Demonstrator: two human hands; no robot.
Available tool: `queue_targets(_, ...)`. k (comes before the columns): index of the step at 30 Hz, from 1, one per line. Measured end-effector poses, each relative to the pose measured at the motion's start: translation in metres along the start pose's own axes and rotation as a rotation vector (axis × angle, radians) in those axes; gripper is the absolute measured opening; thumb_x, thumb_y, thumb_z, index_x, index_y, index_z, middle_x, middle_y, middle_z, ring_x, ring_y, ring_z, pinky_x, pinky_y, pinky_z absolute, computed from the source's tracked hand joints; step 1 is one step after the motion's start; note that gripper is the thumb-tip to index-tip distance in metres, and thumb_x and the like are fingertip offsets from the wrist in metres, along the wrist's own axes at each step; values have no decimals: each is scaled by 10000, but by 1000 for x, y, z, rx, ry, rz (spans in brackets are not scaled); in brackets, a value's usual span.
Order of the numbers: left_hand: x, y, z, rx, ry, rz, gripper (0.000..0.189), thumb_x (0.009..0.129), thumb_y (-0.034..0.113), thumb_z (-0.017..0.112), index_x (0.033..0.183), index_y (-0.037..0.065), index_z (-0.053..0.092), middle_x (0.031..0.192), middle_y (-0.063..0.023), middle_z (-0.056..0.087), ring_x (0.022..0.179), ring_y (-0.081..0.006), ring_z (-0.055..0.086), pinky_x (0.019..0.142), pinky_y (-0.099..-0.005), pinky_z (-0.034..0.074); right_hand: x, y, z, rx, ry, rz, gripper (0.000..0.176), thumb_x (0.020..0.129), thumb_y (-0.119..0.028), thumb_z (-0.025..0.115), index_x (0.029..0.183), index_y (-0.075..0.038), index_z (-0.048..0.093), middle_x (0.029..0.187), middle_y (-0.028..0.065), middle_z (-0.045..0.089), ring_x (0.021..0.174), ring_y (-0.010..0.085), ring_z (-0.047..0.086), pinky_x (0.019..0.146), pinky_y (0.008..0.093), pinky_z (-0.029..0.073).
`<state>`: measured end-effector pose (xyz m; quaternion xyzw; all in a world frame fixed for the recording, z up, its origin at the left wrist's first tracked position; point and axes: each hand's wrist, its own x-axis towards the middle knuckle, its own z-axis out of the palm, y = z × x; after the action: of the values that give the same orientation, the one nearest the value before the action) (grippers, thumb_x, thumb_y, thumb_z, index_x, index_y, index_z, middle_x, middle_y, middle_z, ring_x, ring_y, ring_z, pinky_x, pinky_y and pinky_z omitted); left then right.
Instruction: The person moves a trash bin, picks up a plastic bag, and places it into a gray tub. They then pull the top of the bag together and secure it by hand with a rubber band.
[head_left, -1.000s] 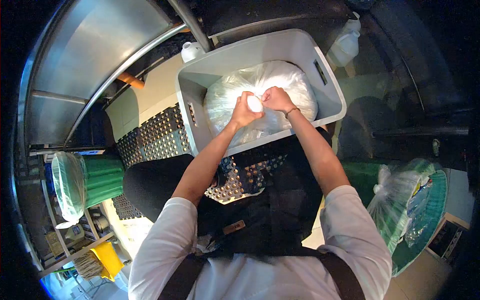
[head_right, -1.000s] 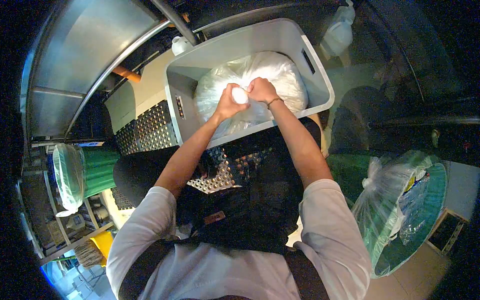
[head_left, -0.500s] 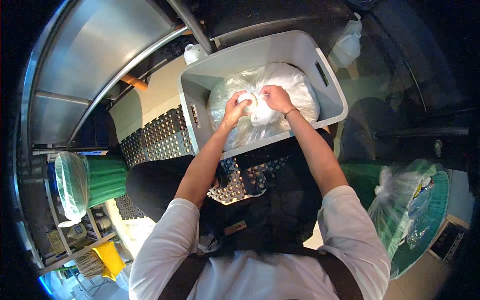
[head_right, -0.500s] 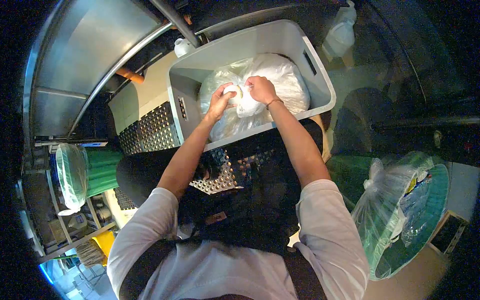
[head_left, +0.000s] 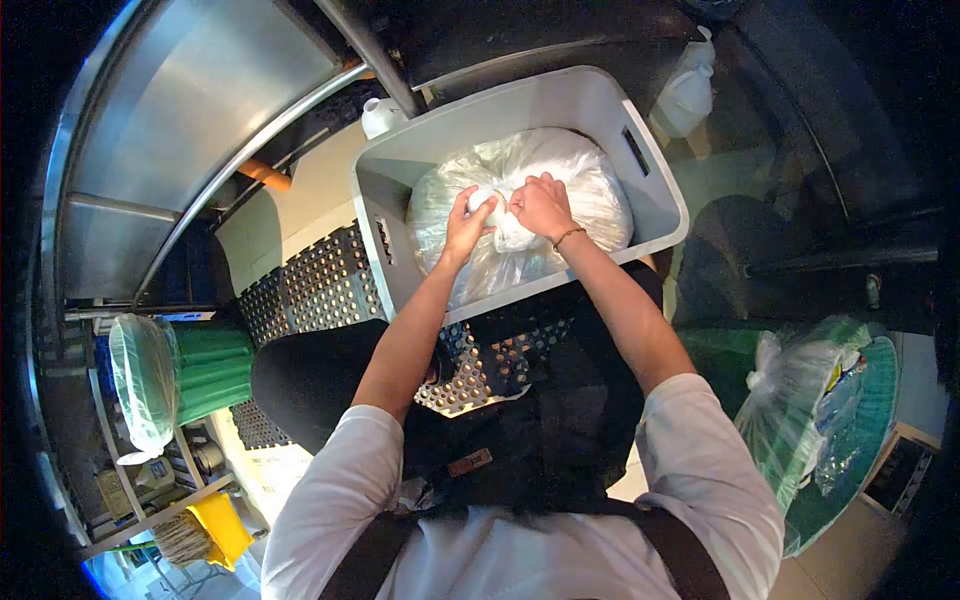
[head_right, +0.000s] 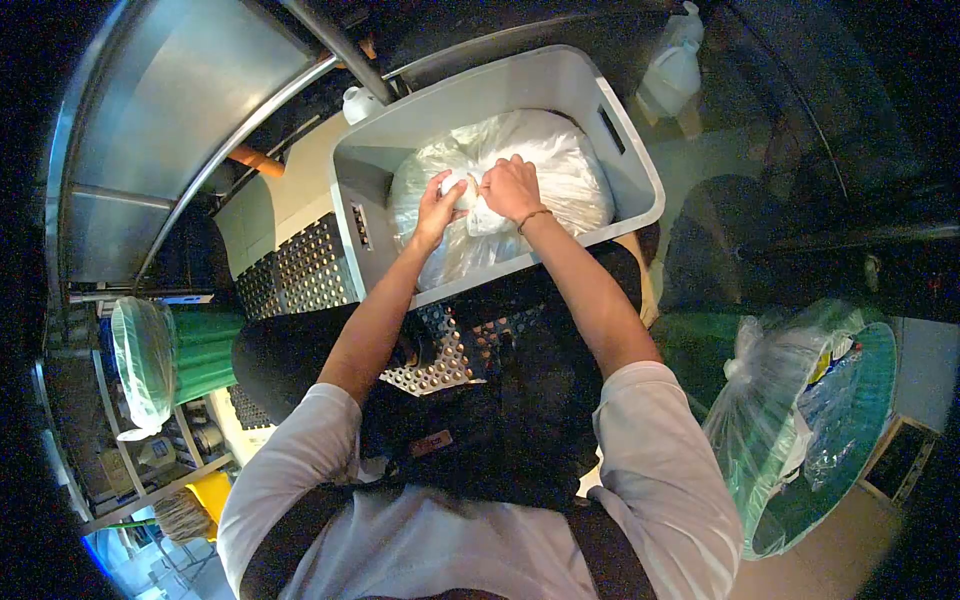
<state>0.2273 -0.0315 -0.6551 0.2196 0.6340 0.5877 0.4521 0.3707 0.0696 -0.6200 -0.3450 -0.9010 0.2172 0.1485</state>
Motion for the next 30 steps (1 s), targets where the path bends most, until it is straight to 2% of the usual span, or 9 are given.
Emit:
queue_targets(4,-1,1,1,96,73,60,672,854,291,721,1388,61,384,1226,-114,511,989,-194,598,707,-323,570,-1,-3,-1,19,-95,50,130,797,-267,656,813,-189,759,924,86,642,969,291,543,840,441,418)
queue_targets(6,-2,1,-2,131,53,72,708,849,280,730,1405,44,361,1242,-124,505,1011,-201,593,739,-322,563,-1,-2,-2,11,-186,81,155,811,-285,658,903,-220,764,1020,87,615,1043,280,503,886,430,392)
queue_targets(8,-2,1,-2,165,31,83,744,844,268,739,1422,27,337,1258,-133,500,1034,-208,589,772,-322,555,-3,1,-2,24,-181,77,169,810,-281,662,938,-235,761,1040,81,598,1060,277,488,898,422,382)
queue_targets(10,2,-9,-6,247,9,223,796,831,197,753,1442,-14,288,1293,-154,484,1112,-223,558,854,-330,536,-3,2,-3,38,-179,71,192,808,-277,665,973,-251,758,1060,75,581,1076,273,473,910,414,373)
queue_targets(13,8,-19,-8,188,-37,329,805,825,132,751,1443,-43,265,1327,-171,461,1175,-230,522,908,-336,516,-3,4,-2,29,-202,61,217,805,-273,670,1006,-261,752,1051,68,564,1081,271,465,919,405,363)
queue_targets(15,9,-21,-11,216,-30,338,792,830,126,743,1441,-43,269,1337,-176,452,1181,-231,517,913,-335,514,-3,5,-1,25,-157,19,255,789,-278,663,1029,-258,746,1011,78,577,1017,280,490,876,417,393)
queue_targets(21,8,-18,-10,317,14,380,752,828,133,741,1421,-47,314,1341,-194,456,1183,-244,519,903,-340,521,-2,2,-1,54,-156,63,233,796,-268,657,1011,-244,743,1013,88,580,1054,297,494,905,429,393)
queue_targets(23,9,-18,-11,385,9,389,742,848,153,731,1421,-53,306,1319,-196,482,1176,-231,515,944,-323,478,-3,2,-1,49,-158,75,209,798,-255,655,989,-247,739,1015,93,583,1058,306,500,909,432,398)
queue_targets(30,16,-27,-15,403,25,360,758,788,199,774,1394,-17,374,1313,-219,486,1156,-273,547,869,-339,532,-1,6,1,44,-163,86,168,804,-228,640,954,-242,714,1044,90,598,1058,312,527,893,434,430)
